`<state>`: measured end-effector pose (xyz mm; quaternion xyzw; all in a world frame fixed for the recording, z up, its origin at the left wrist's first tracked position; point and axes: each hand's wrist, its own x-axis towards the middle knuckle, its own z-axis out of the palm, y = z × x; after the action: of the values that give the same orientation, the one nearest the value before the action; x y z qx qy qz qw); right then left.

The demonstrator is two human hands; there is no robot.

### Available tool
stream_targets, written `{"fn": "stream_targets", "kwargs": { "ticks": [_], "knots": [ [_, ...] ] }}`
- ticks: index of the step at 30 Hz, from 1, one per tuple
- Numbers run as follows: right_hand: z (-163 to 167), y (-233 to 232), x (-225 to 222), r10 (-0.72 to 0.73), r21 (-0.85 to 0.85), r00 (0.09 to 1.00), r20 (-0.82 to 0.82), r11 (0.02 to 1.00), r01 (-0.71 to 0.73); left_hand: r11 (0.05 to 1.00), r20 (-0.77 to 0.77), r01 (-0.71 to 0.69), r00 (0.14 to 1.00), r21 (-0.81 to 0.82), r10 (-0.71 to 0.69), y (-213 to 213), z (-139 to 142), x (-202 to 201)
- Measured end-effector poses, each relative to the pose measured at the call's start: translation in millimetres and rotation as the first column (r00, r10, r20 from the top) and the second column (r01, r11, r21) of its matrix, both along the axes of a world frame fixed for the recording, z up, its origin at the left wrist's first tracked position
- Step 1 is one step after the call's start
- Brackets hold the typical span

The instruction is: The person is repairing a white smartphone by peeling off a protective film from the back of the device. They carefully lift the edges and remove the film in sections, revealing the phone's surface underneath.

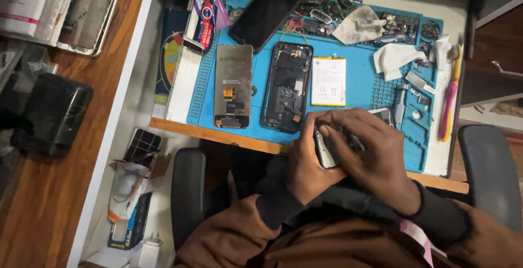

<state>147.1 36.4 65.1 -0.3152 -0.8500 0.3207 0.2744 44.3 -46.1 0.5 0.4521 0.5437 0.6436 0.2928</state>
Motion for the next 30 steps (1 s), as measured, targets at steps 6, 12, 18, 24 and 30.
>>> {"fn": "stream_targets", "kwargs": {
  "ticks": [6,12,18,24,30],
  "knots": [
    [-7,-7,-1,-0.005,0.165,0.996,-0.092,0.986,0.020,0.998,0.057,0.028,0.998,-0.065,-0.025,-2,0,3],
    [6,18,5,0.250,0.072,0.967,0.055,0.965,-0.254,0.999,-0.024,0.046,0.999,-0.024,-0.047,2,-1,-6],
    [3,13,4,0.112,0.045,0.994,0.010,0.993,-0.113,0.994,-0.013,0.072,0.997,-0.083,-0.073,2,0,-5],
    [-6,-6,2,-0.043,0.119,0.998,-0.038,0.992,0.047,0.999,0.014,0.022,1.000,-0.044,-0.022,0,-3,2],
    [0,4,1,0.139,0.099,0.990,-0.038,0.986,-0.135,0.997,-0.002,0.027,1.000,-0.073,-0.027,2,-5,0]
  ]
}}
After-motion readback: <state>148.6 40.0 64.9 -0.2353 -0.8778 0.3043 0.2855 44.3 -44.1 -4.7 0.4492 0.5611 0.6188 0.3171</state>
